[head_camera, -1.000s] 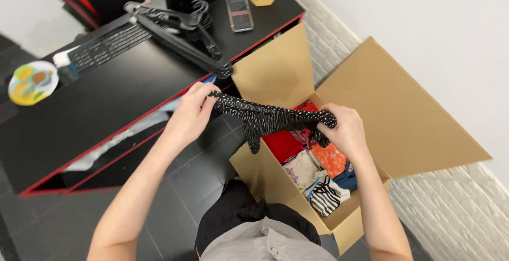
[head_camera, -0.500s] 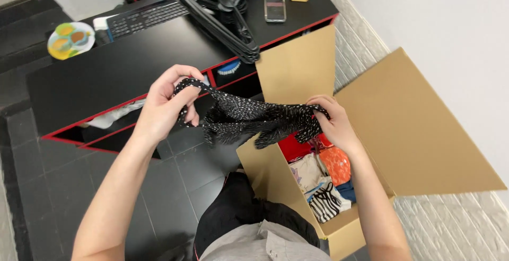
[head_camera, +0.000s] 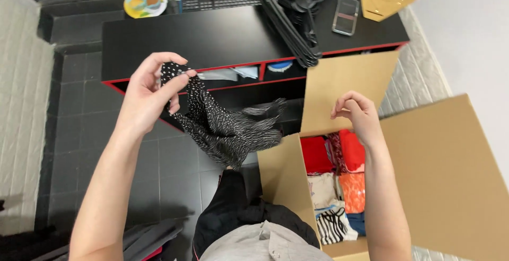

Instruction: Taking various clothing items out of a cardboard box and putting them onto hangers at a desk.

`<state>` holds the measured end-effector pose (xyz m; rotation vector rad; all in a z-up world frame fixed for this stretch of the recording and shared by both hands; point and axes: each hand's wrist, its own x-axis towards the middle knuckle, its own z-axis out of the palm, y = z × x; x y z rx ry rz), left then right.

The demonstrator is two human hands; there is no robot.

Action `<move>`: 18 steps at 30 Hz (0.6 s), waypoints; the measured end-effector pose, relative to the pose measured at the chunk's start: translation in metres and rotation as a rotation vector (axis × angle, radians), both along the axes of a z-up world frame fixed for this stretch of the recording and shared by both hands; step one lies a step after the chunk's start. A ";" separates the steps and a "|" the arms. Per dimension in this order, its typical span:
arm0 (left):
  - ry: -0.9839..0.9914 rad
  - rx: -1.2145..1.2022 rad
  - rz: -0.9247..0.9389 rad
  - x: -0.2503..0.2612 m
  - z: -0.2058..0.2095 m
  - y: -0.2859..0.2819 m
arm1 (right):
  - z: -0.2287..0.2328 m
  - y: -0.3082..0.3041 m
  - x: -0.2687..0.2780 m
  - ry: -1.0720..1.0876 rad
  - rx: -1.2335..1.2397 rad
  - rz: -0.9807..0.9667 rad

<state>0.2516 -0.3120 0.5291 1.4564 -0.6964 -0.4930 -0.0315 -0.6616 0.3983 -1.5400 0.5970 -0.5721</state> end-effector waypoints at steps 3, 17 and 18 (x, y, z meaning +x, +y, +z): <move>0.008 0.057 -0.043 -0.002 0.003 0.011 | -0.007 0.015 0.034 -0.034 -0.032 0.056; -0.457 0.326 -0.565 0.076 0.068 0.036 | 0.034 0.196 0.258 -0.224 -0.135 0.834; -0.579 0.393 -0.612 0.084 0.076 0.040 | 0.032 0.191 0.272 -0.271 -0.050 1.010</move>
